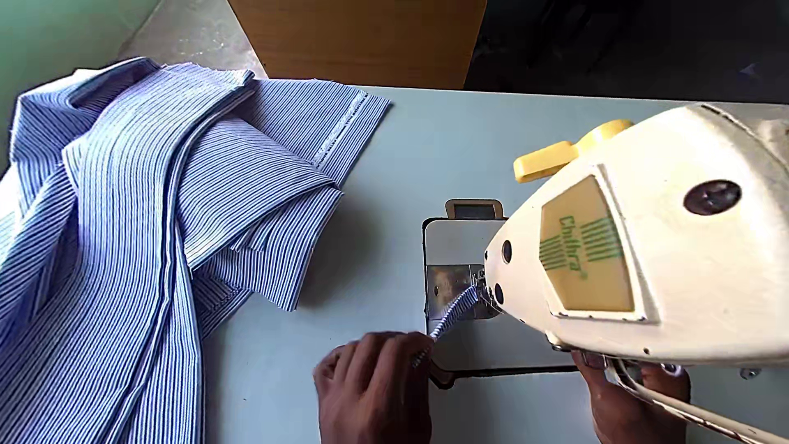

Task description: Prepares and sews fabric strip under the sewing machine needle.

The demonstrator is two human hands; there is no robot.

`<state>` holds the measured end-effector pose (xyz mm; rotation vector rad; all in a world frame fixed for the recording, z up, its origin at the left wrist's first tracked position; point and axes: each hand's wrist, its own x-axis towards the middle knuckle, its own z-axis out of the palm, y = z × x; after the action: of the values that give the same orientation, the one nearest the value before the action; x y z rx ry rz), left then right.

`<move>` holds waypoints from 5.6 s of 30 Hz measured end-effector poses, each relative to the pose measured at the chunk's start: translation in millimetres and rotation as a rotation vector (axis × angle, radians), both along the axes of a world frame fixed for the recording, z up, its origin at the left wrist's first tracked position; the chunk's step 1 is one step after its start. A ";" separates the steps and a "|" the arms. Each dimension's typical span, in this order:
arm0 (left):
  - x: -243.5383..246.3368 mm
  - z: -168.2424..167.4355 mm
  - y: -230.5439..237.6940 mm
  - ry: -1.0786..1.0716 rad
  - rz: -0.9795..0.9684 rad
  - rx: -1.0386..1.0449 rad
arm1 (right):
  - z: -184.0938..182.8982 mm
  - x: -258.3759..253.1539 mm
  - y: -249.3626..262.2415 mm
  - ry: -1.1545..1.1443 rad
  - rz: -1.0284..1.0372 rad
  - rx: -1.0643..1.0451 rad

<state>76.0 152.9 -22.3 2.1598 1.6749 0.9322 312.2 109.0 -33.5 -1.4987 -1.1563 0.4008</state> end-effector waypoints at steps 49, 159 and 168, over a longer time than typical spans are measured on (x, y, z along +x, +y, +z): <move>-31.1 -21.9 -54.8 -0.085 -0.127 0.270 | 61.5 -7.2 8.4 1.585 0.771 -0.385; 10.7 2.9 6.2 0.325 -0.318 -0.008 | 0.0 -1.4 -21.6 -0.474 0.032 -0.185; 48.1 -2.2 -42.6 0.354 -0.314 0.021 | -1.2 -0.4 -20.1 -0.451 0.023 -0.173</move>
<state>124.0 110.3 -24.5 2.6206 1.3971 0.5058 311.8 88.9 -34.6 -1.7841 -1.5219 0.1833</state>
